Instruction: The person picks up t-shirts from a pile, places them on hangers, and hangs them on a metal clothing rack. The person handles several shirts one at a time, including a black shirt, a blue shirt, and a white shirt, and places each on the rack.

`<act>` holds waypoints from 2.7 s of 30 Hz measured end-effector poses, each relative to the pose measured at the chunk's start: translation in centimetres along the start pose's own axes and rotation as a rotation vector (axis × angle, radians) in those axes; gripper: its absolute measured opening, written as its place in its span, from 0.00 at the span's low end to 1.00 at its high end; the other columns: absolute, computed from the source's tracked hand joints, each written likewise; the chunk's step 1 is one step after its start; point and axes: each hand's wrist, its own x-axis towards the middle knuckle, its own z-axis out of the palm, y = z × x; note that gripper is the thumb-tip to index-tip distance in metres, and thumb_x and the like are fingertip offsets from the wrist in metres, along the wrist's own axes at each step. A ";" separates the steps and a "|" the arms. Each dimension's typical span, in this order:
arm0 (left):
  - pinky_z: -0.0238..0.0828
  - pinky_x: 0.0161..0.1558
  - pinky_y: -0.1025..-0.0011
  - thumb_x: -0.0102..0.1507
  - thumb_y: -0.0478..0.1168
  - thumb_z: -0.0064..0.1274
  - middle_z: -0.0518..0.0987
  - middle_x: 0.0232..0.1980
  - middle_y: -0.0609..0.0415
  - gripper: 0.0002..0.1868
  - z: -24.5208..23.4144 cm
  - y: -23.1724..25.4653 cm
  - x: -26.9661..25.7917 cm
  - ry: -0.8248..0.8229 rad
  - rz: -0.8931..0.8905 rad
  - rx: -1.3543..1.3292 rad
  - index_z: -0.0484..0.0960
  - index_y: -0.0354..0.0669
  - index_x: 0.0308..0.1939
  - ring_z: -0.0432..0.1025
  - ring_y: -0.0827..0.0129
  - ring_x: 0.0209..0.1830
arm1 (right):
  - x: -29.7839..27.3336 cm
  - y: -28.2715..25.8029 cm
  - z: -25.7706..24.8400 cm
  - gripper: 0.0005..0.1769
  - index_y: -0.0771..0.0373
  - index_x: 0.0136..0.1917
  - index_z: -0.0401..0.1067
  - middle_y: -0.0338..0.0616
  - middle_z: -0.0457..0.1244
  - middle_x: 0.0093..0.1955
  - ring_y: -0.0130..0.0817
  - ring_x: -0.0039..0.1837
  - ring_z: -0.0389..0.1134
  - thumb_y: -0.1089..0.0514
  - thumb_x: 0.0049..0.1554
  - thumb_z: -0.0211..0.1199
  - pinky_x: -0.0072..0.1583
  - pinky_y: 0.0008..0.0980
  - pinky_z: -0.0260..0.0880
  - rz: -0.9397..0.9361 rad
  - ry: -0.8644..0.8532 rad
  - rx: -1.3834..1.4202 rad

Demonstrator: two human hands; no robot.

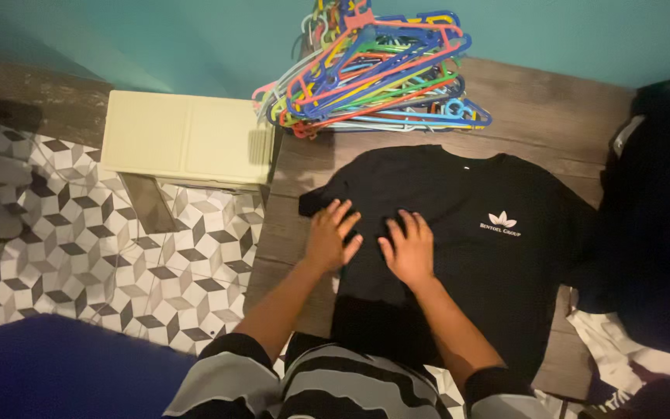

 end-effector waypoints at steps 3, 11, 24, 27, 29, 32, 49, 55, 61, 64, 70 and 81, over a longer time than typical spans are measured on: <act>0.55 0.67 0.41 0.63 0.50 0.58 0.71 0.71 0.46 0.25 -4.5 -2.4 4.4 0.061 -0.037 0.042 0.81 0.47 0.63 0.62 0.47 0.73 | 1.0 -1.8 1.3 0.26 0.55 0.65 0.73 0.55 0.57 0.74 0.60 0.75 0.53 0.41 0.59 0.61 0.73 0.57 0.51 -0.068 -0.086 -0.127; 0.59 0.64 0.46 0.56 0.49 0.66 0.69 0.67 0.46 0.39 -15.4 -5.7 19.7 0.412 0.098 0.232 0.69 0.42 0.68 0.64 0.48 0.68 | 1.0 -2.8 1.3 0.26 0.52 0.63 0.74 0.47 0.58 0.74 0.53 0.76 0.54 0.39 0.57 0.59 0.73 0.56 0.50 0.011 -0.056 -0.139; 0.57 0.64 0.51 0.54 0.51 0.68 0.71 0.63 0.44 0.45 -14.5 -7.6 25.2 -0.013 -0.111 0.158 0.68 0.37 0.70 0.61 0.49 0.67 | 1.1 -2.7 1.4 0.26 0.53 0.62 0.75 0.47 0.58 0.73 0.52 0.76 0.55 0.39 0.57 0.58 0.72 0.56 0.51 0.020 -0.054 -0.143; 0.57 0.63 0.51 0.55 0.52 0.68 0.71 0.59 0.43 0.43 -14.1 -8.2 25.2 -0.002 -0.074 0.173 0.69 0.37 0.68 0.62 0.48 0.64 | 1.2 -2.7 1.5 0.27 0.53 0.62 0.75 0.48 0.59 0.73 0.53 0.75 0.55 0.38 0.56 0.59 0.71 0.56 0.51 0.016 -0.036 -0.141; 0.58 0.62 0.51 0.56 0.51 0.67 0.72 0.59 0.43 0.42 -14.0 -8.4 24.9 0.070 -0.039 0.146 0.69 0.38 0.69 0.63 0.48 0.63 | 1.1 -2.7 1.5 0.26 0.53 0.63 0.75 0.47 0.59 0.73 0.52 0.75 0.55 0.38 0.57 0.58 0.72 0.56 0.51 0.018 -0.029 -0.118; 0.59 0.59 0.51 0.57 0.50 0.67 0.71 0.58 0.43 0.42 -14.0 -8.5 24.6 0.158 0.003 0.087 0.68 0.37 0.70 0.63 0.48 0.62 | 1.0 -2.6 1.5 0.26 0.53 0.63 0.75 0.46 0.59 0.73 0.52 0.75 0.55 0.38 0.58 0.58 0.71 0.55 0.52 0.018 -0.025 -0.112; 0.63 0.61 0.52 0.59 0.50 0.67 0.72 0.64 0.43 0.38 -12.7 0.1 8.6 0.191 0.264 -0.170 0.71 0.41 0.70 0.67 0.47 0.62 | -0.1 1.7 2.0 0.26 0.63 0.68 0.64 0.53 0.63 0.65 0.46 0.67 0.64 0.44 0.66 0.57 0.68 0.42 0.64 0.335 0.314 0.700; 0.63 0.63 0.49 0.55 0.50 0.68 0.70 0.61 0.42 0.35 -11.0 1.8 3.9 0.037 0.247 -0.076 0.76 0.42 0.62 0.66 0.45 0.60 | -2.5 9.7 -5.6 0.23 0.60 0.68 0.61 0.44 0.66 0.52 0.30 0.49 0.68 0.41 0.72 0.44 0.51 0.33 0.67 0.753 0.697 1.242; 0.65 0.62 0.51 0.54 0.51 0.68 0.71 0.62 0.46 0.32 -8.3 3.5 3.1 -0.094 0.306 -0.087 0.79 0.46 0.60 0.68 0.50 0.62 | -2.0 8.9 -13.2 0.25 0.63 0.71 0.65 0.56 0.63 0.67 0.52 0.68 0.63 0.48 0.67 0.60 0.69 0.50 0.61 0.404 0.456 0.119; 0.65 0.61 0.51 0.52 0.52 0.69 0.71 0.62 0.46 0.33 -6.3 5.9 3.9 -0.076 0.413 -0.037 0.80 0.48 0.59 0.68 0.48 0.61 | -0.2 5.6 -13.8 0.37 0.57 0.70 0.68 0.59 0.59 0.71 0.60 0.72 0.57 0.39 0.53 0.68 0.73 0.60 0.53 0.219 0.252 -0.053; 0.64 0.62 0.51 0.52 0.52 0.68 0.72 0.63 0.43 0.32 -2.2 11.2 5.7 -0.138 0.439 -0.043 0.80 0.52 0.59 0.67 0.47 0.62 | 1.3 5.3 -13.5 0.43 0.47 0.72 0.67 0.64 0.56 0.69 0.60 0.70 0.56 0.32 0.48 0.70 0.68 0.72 0.49 0.221 -0.024 -0.106; 0.62 0.64 0.51 0.56 0.53 0.66 0.71 0.66 0.46 0.31 3.1 14.8 9.6 -0.151 0.392 -0.039 0.77 0.51 0.62 0.66 0.49 0.65 | 2.1 16.0 -13.3 0.24 0.42 0.70 0.71 0.56 0.61 0.64 0.52 0.61 0.64 0.59 0.62 0.60 0.58 0.52 0.65 0.214 -0.112 -0.065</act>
